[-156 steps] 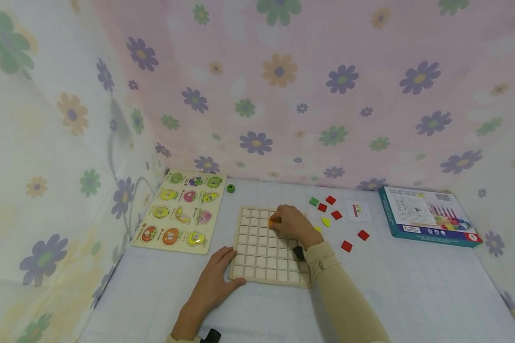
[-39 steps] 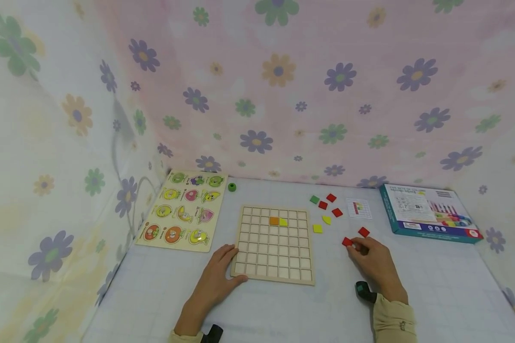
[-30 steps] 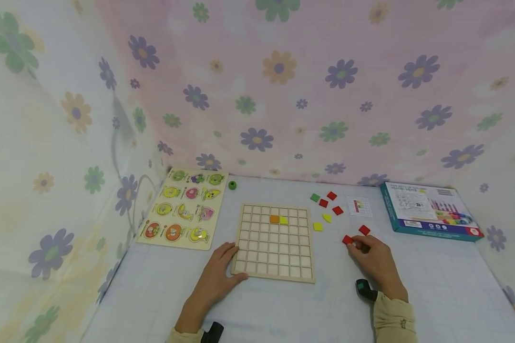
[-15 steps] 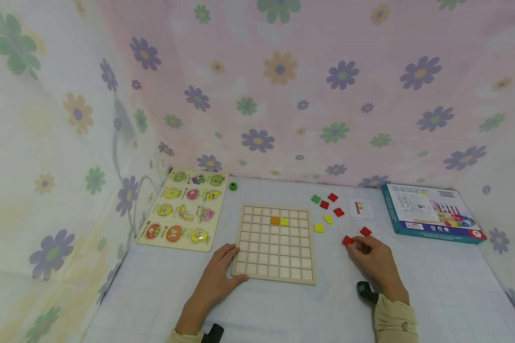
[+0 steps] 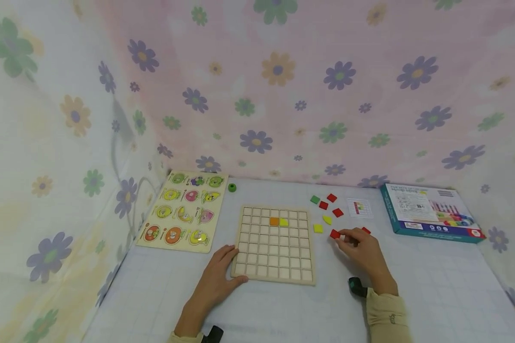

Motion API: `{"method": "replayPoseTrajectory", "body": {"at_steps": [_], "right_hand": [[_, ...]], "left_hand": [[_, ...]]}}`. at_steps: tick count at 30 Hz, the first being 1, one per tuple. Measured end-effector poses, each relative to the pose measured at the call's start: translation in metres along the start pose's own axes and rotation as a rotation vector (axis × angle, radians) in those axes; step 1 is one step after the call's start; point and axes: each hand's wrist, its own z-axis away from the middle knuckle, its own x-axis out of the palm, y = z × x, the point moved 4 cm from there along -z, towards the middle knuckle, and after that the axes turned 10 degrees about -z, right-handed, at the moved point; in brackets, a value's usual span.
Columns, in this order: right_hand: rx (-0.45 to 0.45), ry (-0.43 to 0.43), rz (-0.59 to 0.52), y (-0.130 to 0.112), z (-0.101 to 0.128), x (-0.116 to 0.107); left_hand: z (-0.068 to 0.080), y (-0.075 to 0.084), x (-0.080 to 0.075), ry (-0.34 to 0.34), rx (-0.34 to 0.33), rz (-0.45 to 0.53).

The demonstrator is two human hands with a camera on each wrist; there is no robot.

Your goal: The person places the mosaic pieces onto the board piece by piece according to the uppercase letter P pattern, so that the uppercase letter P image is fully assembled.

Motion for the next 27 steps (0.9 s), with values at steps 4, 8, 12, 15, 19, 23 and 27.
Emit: {"method": "replayPoseTrajectory", "body": {"at_steps": [4, 8, 12, 15, 19, 23, 27], "right_hand": [[-0.072, 0.000, -0.013, -0.013, -0.007, 0.009], [-0.160, -0.009, 0.001, -0.028, -0.014, 0.018], [-0.234, -0.032, 0.017, -0.042, -0.020, 0.025], [-0.251, -0.054, 0.025, -0.052, -0.023, 0.029], [-0.259, -0.089, 0.034, -0.064, -0.028, 0.033], [-0.292, -0.125, 0.034, -0.079, -0.036, 0.039], [-0.330, -0.162, 0.012, -0.093, -0.042, 0.046]], "left_hand": [[0.002, -0.001, 0.000, 0.006, -0.001, -0.003], [0.001, -0.001, -0.001, 0.019, 0.006, 0.002], [0.002, -0.001, -0.001, 0.018, 0.011, 0.009], [0.003, 0.000, -0.001, 0.017, 0.019, 0.010], [0.004, 0.000, 0.000, 0.015, 0.020, 0.005], [0.003, 0.000, -0.001, 0.031, 0.022, -0.005], [0.002, 0.000, -0.001, 0.032, 0.017, 0.011]]}}
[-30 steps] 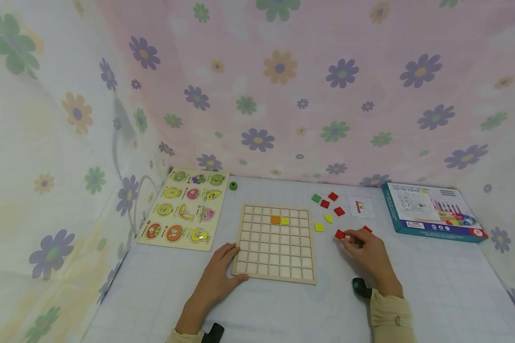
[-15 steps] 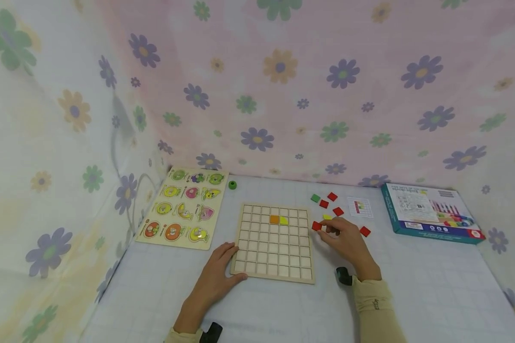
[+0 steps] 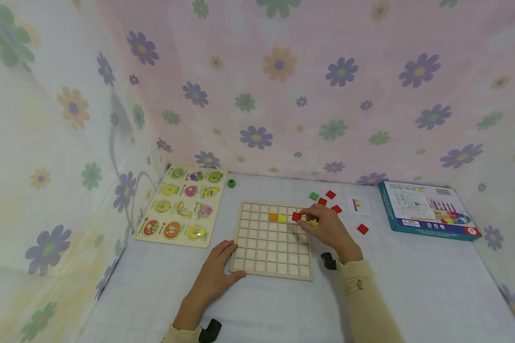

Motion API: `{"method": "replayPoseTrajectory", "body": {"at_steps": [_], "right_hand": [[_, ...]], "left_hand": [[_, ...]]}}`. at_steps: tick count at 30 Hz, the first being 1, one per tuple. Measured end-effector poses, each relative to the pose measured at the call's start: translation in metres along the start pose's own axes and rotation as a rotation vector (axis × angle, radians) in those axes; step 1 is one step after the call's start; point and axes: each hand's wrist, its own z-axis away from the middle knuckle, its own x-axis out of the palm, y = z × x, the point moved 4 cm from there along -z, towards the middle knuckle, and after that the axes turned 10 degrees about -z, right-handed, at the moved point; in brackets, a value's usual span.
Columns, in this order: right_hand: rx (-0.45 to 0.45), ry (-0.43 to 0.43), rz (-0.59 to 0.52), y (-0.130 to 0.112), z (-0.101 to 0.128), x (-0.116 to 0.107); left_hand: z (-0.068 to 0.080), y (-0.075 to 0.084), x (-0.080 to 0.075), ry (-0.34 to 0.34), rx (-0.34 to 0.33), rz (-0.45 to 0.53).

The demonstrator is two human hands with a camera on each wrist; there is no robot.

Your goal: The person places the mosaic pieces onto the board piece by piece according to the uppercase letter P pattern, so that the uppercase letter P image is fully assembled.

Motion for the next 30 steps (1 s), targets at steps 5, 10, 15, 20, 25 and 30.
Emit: {"method": "replayPoseTrajectory", "body": {"at_steps": [5, 10, 15, 20, 25, 30], "right_hand": [[-0.051, -0.053, -0.005, -0.006, -0.012, 0.011], [-0.078, -0.095, -0.007, -0.009, -0.023, 0.021], [-0.095, -0.130, -0.031, -0.012, -0.035, 0.030], [-0.088, -0.185, -0.047, -0.015, -0.044, 0.039], [-0.099, -0.205, -0.036, -0.020, -0.050, 0.045], [-0.056, -0.244, -0.021, -0.017, -0.057, 0.053]], "left_hand": [[0.001, -0.001, 0.001, -0.015, -0.005, 0.004], [0.002, -0.003, 0.002, -0.018, -0.007, 0.003], [0.001, -0.003, 0.002, -0.009, -0.007, 0.008], [0.001, -0.002, 0.001, -0.008, -0.012, 0.013], [0.000, 0.000, 0.000, -0.017, -0.021, 0.017], [0.000, 0.000, 0.000, -0.017, -0.028, 0.013]]}}
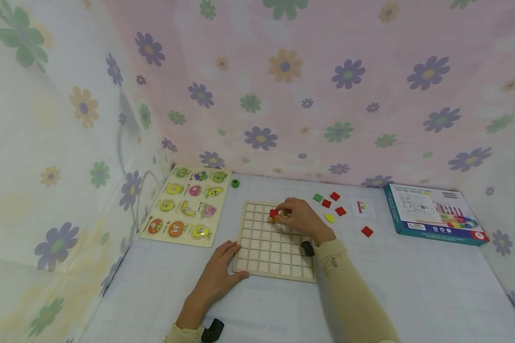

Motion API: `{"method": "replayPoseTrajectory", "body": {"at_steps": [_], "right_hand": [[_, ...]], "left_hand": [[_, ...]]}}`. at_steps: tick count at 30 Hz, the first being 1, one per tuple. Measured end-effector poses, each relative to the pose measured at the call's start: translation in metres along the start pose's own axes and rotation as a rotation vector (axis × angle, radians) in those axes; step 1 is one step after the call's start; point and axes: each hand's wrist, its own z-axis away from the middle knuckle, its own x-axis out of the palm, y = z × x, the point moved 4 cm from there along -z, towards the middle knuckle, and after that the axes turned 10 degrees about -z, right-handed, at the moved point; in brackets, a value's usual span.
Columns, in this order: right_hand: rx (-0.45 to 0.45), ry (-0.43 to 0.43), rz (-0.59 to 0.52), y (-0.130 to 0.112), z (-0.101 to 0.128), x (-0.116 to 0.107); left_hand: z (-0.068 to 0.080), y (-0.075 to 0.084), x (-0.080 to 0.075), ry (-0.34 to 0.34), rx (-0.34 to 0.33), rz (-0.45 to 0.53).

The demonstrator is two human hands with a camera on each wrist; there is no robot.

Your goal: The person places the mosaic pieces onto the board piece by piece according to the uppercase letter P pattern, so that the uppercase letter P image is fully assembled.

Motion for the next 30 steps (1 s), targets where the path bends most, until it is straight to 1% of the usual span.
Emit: {"method": "replayPoseTrajectory", "body": {"at_steps": [2, 5, 10, 14, 19, 24, 30], "right_hand": [[0.021, -0.017, -0.006, 0.004, -0.003, 0.003], [0.021, -0.032, -0.003, 0.005, -0.006, 0.006], [-0.018, -0.053, 0.025, -0.001, -0.011, 0.009], [-0.025, -0.070, 0.040, -0.004, -0.015, 0.011], [-0.002, -0.105, 0.061, -0.005, -0.019, 0.015], [0.023, -0.116, 0.096, -0.006, -0.023, 0.017], [0.095, -0.149, 0.103, -0.003, -0.025, 0.021]], "left_hand": [[0.000, -0.001, 0.001, 0.004, 0.003, -0.001], [0.000, -0.001, 0.001, 0.013, 0.013, -0.006], [0.000, -0.002, 0.000, 0.005, 0.012, -0.001], [0.000, -0.001, 0.000, -0.010, 0.005, 0.004], [0.000, -0.001, 0.001, -0.027, -0.006, 0.014], [-0.001, -0.001, 0.000, -0.016, 0.001, 0.002], [0.000, 0.000, -0.001, -0.024, -0.012, 0.018]]}}
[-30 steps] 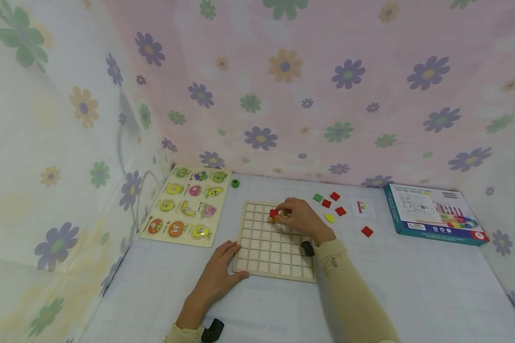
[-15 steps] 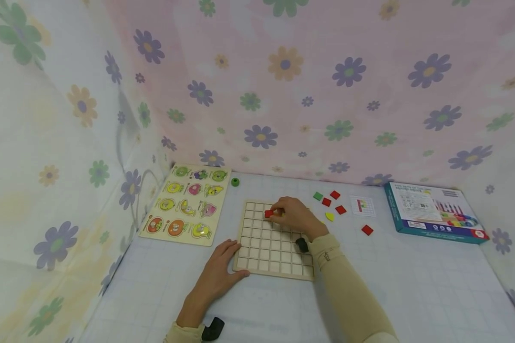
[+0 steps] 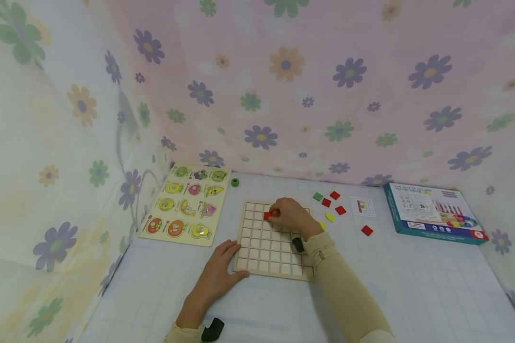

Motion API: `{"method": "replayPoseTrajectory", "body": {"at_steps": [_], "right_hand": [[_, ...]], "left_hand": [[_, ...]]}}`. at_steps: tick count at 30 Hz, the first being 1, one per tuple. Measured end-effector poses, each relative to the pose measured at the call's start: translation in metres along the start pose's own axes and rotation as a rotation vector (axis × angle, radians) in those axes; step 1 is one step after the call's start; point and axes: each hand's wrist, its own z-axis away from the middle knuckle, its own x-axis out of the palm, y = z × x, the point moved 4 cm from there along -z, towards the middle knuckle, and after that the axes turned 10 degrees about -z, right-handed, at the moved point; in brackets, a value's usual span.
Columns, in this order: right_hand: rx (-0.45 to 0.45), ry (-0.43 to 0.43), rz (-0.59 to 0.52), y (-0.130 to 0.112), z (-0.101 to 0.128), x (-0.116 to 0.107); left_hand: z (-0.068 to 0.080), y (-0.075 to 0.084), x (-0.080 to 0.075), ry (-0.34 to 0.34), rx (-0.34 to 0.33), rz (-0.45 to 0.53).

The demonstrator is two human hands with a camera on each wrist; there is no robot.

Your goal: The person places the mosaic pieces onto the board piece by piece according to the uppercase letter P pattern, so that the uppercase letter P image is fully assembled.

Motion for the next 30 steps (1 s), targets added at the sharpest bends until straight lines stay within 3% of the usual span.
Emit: {"method": "replayPoseTrajectory", "body": {"at_steps": [11, 22, 30], "right_hand": [[0.058, -0.040, -0.040, 0.0035, 0.0010, 0.0067], [0.049, -0.028, 0.063, -0.0022, -0.0045, 0.0005], [0.069, -0.040, 0.024, -0.0011, -0.0033, 0.0047]], "left_hand": [[0.0013, -0.0009, 0.0011, -0.006, 0.004, -0.009], [-0.0034, 0.0017, -0.0023, 0.014, 0.020, 0.000], [-0.0007, -0.0001, 0.0001, -0.005, 0.002, -0.001]]}}
